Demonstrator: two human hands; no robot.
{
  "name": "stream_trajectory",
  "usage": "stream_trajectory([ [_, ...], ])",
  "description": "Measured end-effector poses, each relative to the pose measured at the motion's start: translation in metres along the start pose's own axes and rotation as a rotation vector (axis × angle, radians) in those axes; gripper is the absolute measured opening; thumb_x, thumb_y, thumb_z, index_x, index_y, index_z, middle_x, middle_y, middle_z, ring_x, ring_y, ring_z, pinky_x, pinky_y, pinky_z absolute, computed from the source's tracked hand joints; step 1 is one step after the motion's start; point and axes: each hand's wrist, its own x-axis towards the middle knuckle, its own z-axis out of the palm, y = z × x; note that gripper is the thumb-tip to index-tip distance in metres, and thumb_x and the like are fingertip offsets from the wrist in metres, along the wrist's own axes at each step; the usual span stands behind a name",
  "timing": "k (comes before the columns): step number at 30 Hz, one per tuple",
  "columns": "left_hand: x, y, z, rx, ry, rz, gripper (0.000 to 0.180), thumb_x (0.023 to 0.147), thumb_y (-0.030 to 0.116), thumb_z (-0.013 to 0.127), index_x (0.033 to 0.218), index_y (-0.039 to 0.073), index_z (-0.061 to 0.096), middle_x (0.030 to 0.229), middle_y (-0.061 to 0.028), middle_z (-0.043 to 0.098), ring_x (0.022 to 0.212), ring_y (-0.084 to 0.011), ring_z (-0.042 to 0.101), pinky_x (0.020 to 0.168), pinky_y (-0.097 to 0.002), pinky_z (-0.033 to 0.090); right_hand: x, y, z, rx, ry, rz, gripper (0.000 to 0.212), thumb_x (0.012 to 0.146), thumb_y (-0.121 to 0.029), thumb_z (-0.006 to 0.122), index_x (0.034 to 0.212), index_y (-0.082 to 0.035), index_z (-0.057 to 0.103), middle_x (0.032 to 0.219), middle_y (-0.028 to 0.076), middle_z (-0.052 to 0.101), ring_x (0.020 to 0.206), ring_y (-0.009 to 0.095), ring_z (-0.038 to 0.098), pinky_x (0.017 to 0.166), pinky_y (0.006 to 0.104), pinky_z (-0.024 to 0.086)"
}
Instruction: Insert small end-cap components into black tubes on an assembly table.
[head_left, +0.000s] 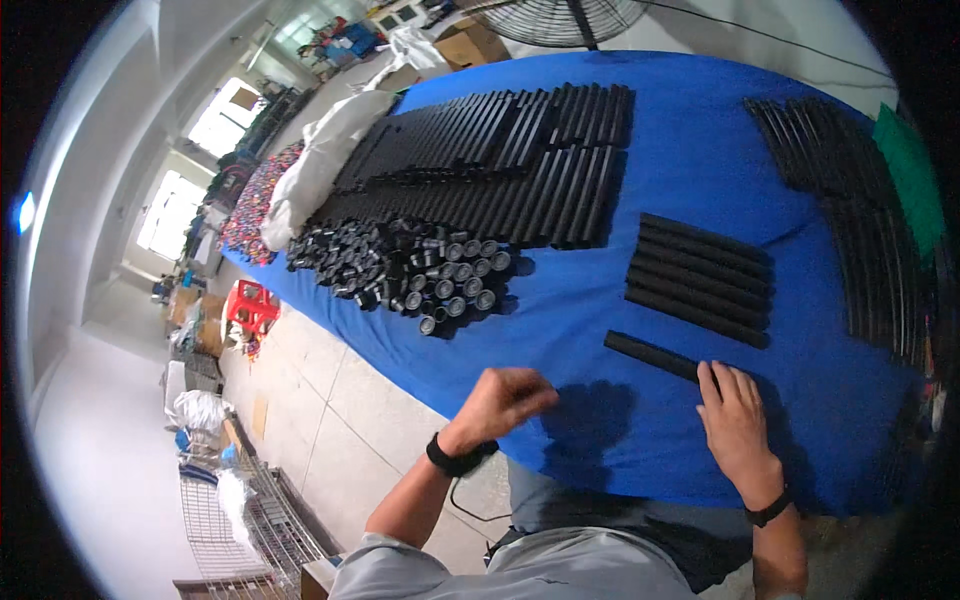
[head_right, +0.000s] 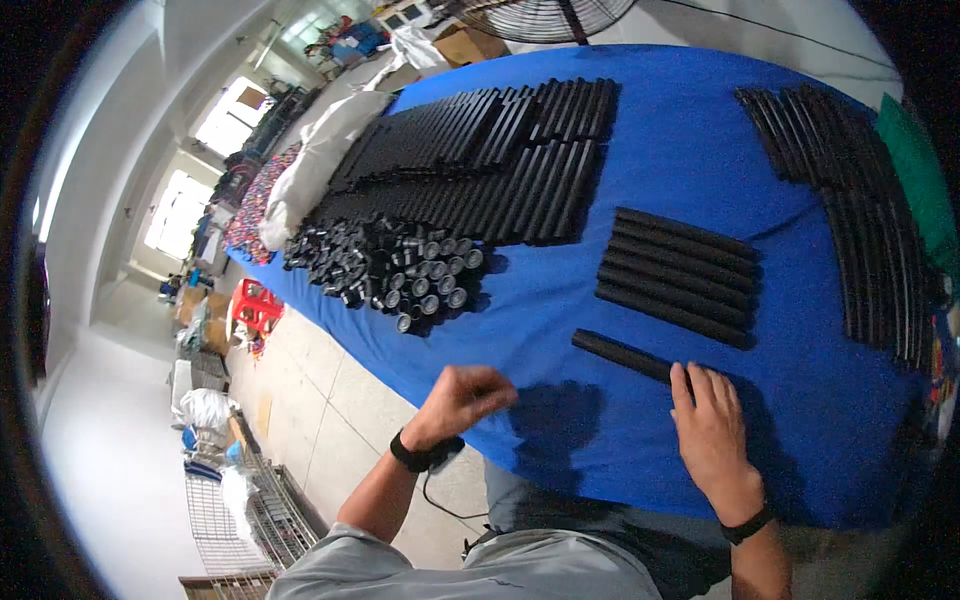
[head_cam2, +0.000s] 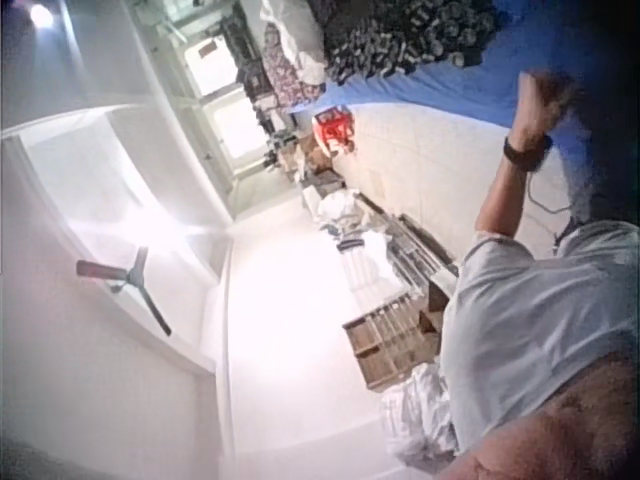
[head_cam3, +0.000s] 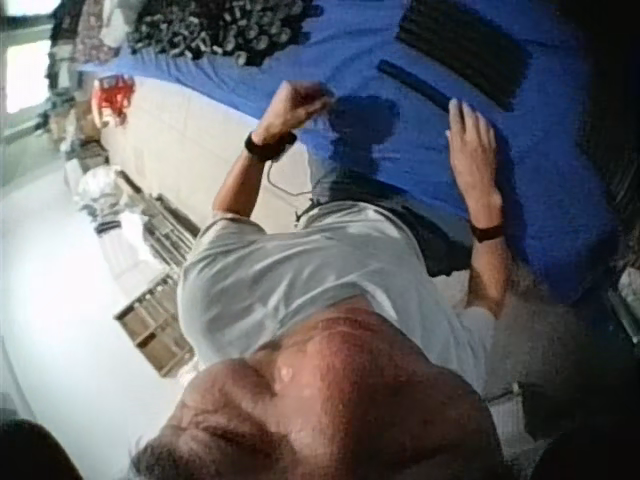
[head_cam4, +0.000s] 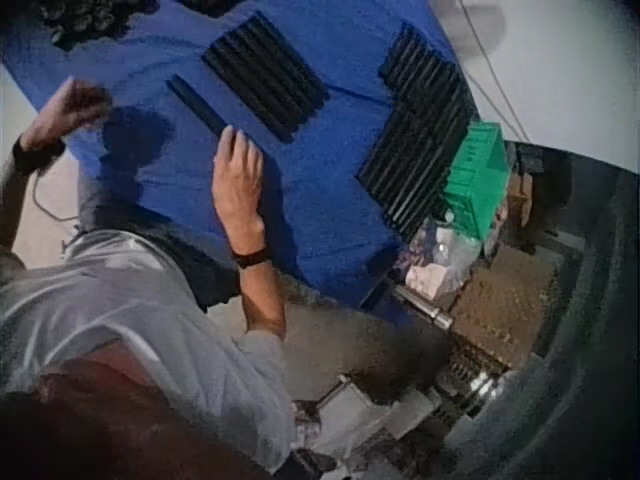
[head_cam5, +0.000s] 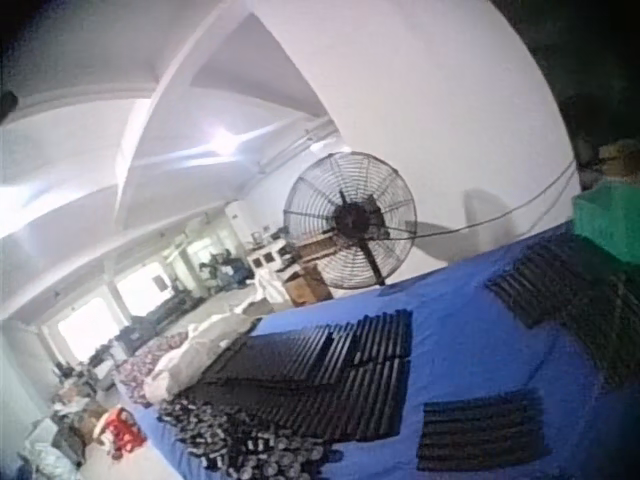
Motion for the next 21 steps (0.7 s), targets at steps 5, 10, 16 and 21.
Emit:
stream_trajectory([
  [5, 0.025, -0.038, -0.045, 0.551, 0.452, 0.151, 0.011, 0.082, 0.012, 0.071, 0.087, 0.002, 0.068, 0.076, -0.0123, 0.066, 0.066, -0.0259, 0.065, 0.060, -0.0345, 0.051, -0.004, -0.016, -0.009, 0.135, -0.094, 0.044, 0.038, 0.080, -0.006, 0.064, 0.115, 0.005, 0.056, 0.100, 0.017, 0.051, 0.093, 0.032, 0.053, 0.081, 0.0431, 0.046],
  [10, 0.066, -0.033, -0.065, 0.791, 0.593, 0.145, 0.025, 0.083, 0.018, 0.069, 0.105, 0.008, 0.067, 0.090, -0.0112, 0.063, 0.083, -0.0289, 0.063, 0.071, -0.0401, 0.052, -0.033, -0.024, -0.011, 0.247, -0.171, 0.173, 0.042, 0.075, -0.005, 0.067, 0.115, 0.004, 0.055, 0.101, 0.018, 0.050, 0.095, 0.034, 0.052, 0.083, 0.0438, 0.044],
  [16, 0.122, -0.037, -0.074, 1.064, 0.431, 0.094, 0.044, 0.081, 0.016, 0.065, 0.125, 0.014, 0.061, 0.106, -0.0139, 0.053, 0.103, -0.0304, 0.055, 0.080, -0.0406, 0.053, -0.038, -0.025, -0.002, 0.306, -0.077, 0.234, 0.045, 0.074, -0.006, 0.069, 0.116, 0.001, 0.054, 0.102, 0.018, 0.050, 0.096, 0.034, 0.052, 0.085, 0.0455, 0.042],
  [21, 0.138, -0.058, -0.080, 1.180, 0.359, 0.078, 0.021, 0.081, 0.008, 0.056, 0.101, 0.009, 0.064, 0.100, -0.0147, 0.055, 0.099, -0.0314, 0.057, 0.078, -0.0418, 0.054, -0.039, -0.024, -0.002, 0.317, -0.114, 0.220, 0.043, 0.078, -0.011, 0.071, 0.116, -0.001, 0.055, 0.102, 0.017, 0.050, 0.095, 0.032, 0.051, 0.084, 0.0449, 0.042],
])
